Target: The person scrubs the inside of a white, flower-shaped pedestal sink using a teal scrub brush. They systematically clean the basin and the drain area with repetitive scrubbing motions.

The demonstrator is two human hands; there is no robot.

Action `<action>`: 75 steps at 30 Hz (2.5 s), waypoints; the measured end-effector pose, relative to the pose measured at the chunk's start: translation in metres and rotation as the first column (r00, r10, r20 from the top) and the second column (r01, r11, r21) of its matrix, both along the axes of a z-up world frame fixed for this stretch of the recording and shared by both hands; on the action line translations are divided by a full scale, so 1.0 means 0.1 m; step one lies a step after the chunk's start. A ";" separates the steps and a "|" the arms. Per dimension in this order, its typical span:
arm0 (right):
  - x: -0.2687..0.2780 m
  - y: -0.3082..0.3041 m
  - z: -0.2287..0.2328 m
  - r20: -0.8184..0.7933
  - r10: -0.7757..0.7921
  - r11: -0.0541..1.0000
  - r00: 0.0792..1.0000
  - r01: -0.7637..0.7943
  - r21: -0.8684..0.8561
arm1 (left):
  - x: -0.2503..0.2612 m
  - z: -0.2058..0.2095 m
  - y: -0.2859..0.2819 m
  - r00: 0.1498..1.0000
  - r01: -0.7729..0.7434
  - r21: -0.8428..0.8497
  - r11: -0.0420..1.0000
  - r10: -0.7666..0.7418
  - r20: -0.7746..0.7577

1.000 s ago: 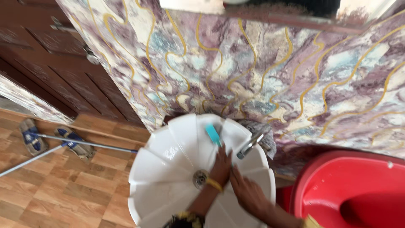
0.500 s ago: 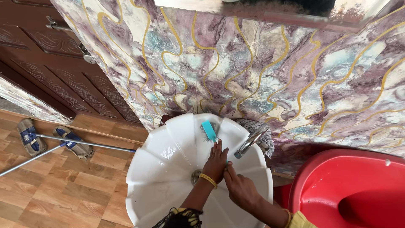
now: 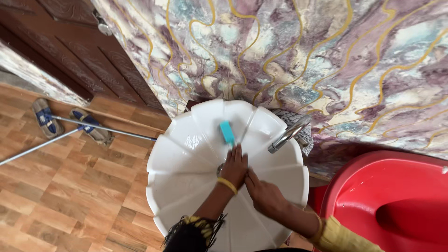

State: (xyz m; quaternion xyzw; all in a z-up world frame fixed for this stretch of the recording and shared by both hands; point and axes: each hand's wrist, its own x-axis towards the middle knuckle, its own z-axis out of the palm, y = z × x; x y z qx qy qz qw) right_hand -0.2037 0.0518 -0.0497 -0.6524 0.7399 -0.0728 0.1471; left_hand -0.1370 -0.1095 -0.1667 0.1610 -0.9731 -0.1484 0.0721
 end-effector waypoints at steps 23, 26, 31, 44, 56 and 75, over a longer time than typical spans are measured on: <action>0.12 -0.52 -0.06 -0.339 0.218 0.955 0.915 -0.272 -0.121 | 0.21 -0.01 -0.46 0.986 -0.161 -0.166 0.973 0.150 -0.074; 0.03 -0.49 0.06 -0.312 0.190 0.955 0.931 -0.250 -0.163 | 0.11 0.08 -0.49 0.992 -0.107 -0.156 0.982 0.095 -0.082; 0.27 0.10 0.02 -0.335 0.408 0.912 0.849 -0.365 0.187 | 0.40 -0.09 0.26 0.995 0.087 -0.111 0.990 -0.092 -0.041; 0.22 -0.03 0.04 -0.418 0.384 0.922 0.823 -0.363 0.131 | 0.31 0.02 0.09 0.986 0.111 0.009 0.994 -0.109 -0.127; 0.08 -0.07 0.46 -0.345 0.314 0.925 0.884 -0.367 -0.097 | 0.27 0.47 -0.06 0.989 0.150 0.299 0.942 -0.143 -0.045; -0.27 -0.58 0.14 -0.324 0.232 0.846 0.917 -0.354 -0.398 | 0.11 0.53 -0.69 0.993 0.087 0.016 0.996 -0.086 -0.081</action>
